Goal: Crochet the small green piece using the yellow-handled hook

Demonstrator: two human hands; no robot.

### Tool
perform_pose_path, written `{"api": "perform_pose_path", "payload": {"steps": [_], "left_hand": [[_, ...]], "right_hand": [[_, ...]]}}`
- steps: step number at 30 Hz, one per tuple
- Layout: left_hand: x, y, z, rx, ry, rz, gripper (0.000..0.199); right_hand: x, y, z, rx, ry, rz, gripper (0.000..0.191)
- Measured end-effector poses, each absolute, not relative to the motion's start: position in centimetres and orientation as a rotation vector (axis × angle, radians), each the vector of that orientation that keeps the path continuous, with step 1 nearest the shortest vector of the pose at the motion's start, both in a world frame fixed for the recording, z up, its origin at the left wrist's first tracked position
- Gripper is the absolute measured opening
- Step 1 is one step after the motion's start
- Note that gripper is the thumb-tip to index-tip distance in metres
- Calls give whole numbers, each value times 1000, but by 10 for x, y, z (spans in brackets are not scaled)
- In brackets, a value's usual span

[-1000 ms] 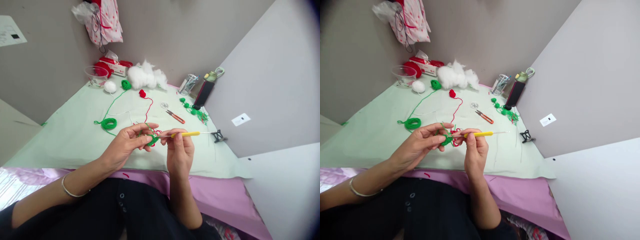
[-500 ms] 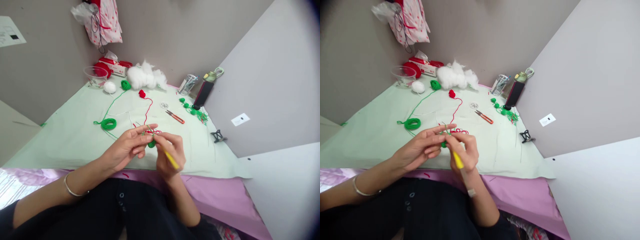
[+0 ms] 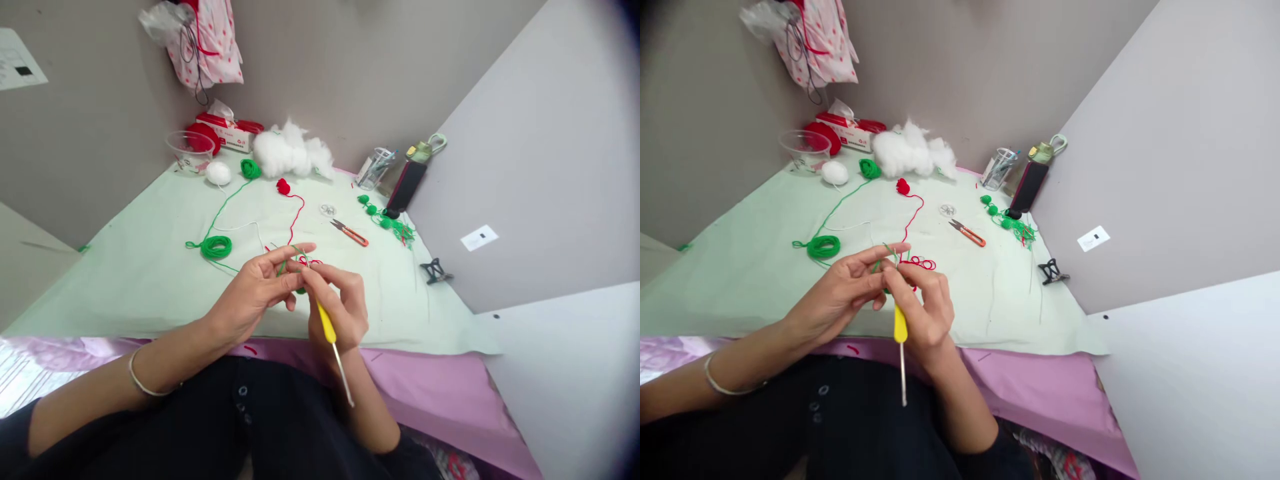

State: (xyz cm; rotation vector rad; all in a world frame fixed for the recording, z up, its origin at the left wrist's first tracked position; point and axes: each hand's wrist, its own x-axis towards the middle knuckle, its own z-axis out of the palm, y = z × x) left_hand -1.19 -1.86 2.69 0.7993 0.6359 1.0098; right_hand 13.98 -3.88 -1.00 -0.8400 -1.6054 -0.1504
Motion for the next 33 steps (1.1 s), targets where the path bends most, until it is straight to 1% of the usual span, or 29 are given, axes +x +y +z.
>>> {"api": "perform_pose_path", "payload": {"steps": [1, 2, 5, 8, 10, 13, 17, 20, 23, 25, 30, 33], "left_hand": [[-13, -17, 27, 749, 614, 965, 36], [-14, -15, 27, 703, 600, 929, 31], [-17, -12, 27, 653, 607, 937, 23], [-18, -13, 25, 791, 629, 1002, 27], [-18, -16, 23, 936, 651, 1027, 31], [-19, -18, 20, 1086, 700, 1041, 30], [-21, -18, 17, 1122, 713, 1076, 26], [-22, -18, 14, 1121, 719, 1090, 27], [-23, -18, 13, 1174, 768, 1103, 29], [-23, -19, 14, 1241, 822, 1132, 30], [-19, -23, 21, 1370, 906, 1254, 30], [-15, -25, 23, 1185, 846, 1231, 38]], "right_hand": [[141, -38, -10, -831, -1609, -185, 35], [142, -38, -9, -831, -1589, -150, 33], [146, -36, -3, -836, -1387, 239, 22], [145, -35, 0, -780, -1252, 573, 18], [144, -35, 0, -787, -1280, 632, 16], [144, -35, -1, -822, -1235, 684, 15], [146, -32, -2, -772, -1099, 856, 16], [146, -31, -1, -761, -1110, 887, 19], [146, -35, 2, -775, -1187, 813, 19], [146, -39, 4, -823, -1280, 669, 19], [144, -43, -5, -860, -1631, 116, 27], [139, -39, -18, -839, -1681, -240, 31]]}}
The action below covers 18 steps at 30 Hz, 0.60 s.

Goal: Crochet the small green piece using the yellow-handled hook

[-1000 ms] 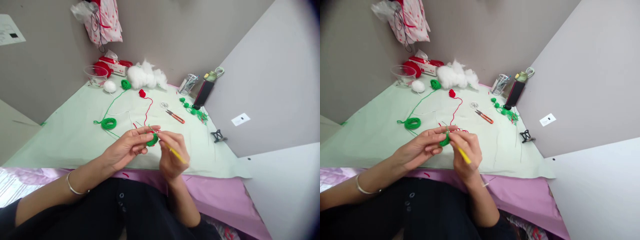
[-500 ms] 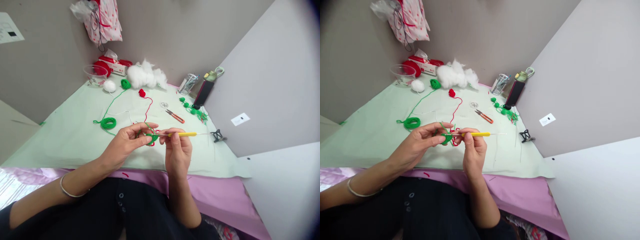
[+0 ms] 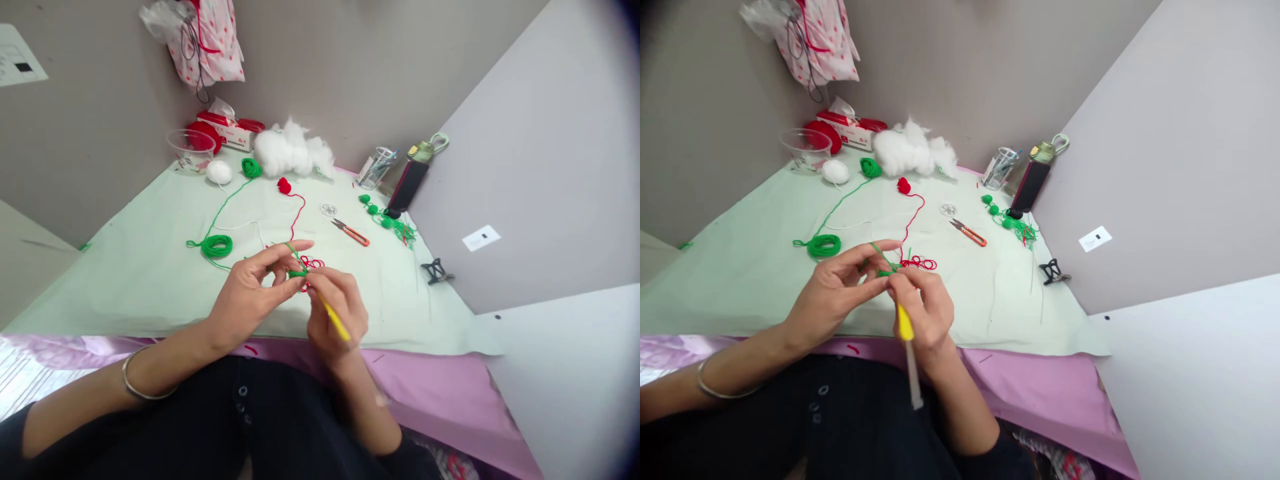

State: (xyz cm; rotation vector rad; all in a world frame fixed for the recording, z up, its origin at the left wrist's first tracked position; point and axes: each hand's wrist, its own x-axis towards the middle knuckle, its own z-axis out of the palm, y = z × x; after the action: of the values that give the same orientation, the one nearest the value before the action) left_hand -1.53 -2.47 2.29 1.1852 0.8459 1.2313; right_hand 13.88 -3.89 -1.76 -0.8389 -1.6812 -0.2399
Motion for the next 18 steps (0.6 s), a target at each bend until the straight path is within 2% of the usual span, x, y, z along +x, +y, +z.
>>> {"api": "perform_pose_path", "payload": {"steps": [3, 5, 8, 10, 14, 18], "left_hand": [[-14, -21, 24, 836, 689, 1011, 40], [-16, -18, 24, 694, 643, 921, 36], [-18, -15, 25, 711, 665, 969, 37], [-19, -16, 24, 806, 681, 1010, 38], [-17, -19, 22, 950, 731, 1053, 35], [-17, -18, 23, 939, 729, 1016, 46]], "right_hand": [[137, -37, -21, -840, -1606, -330, 32], [139, -38, -15, -855, -1562, -86, 27], [143, -38, -3, -825, -1354, 356, 23], [144, -37, 1, -790, -1318, 502, 20], [140, -37, 1, -803, -1376, 465, 20], [140, -40, -1, -817, -1407, 452, 19]]}}
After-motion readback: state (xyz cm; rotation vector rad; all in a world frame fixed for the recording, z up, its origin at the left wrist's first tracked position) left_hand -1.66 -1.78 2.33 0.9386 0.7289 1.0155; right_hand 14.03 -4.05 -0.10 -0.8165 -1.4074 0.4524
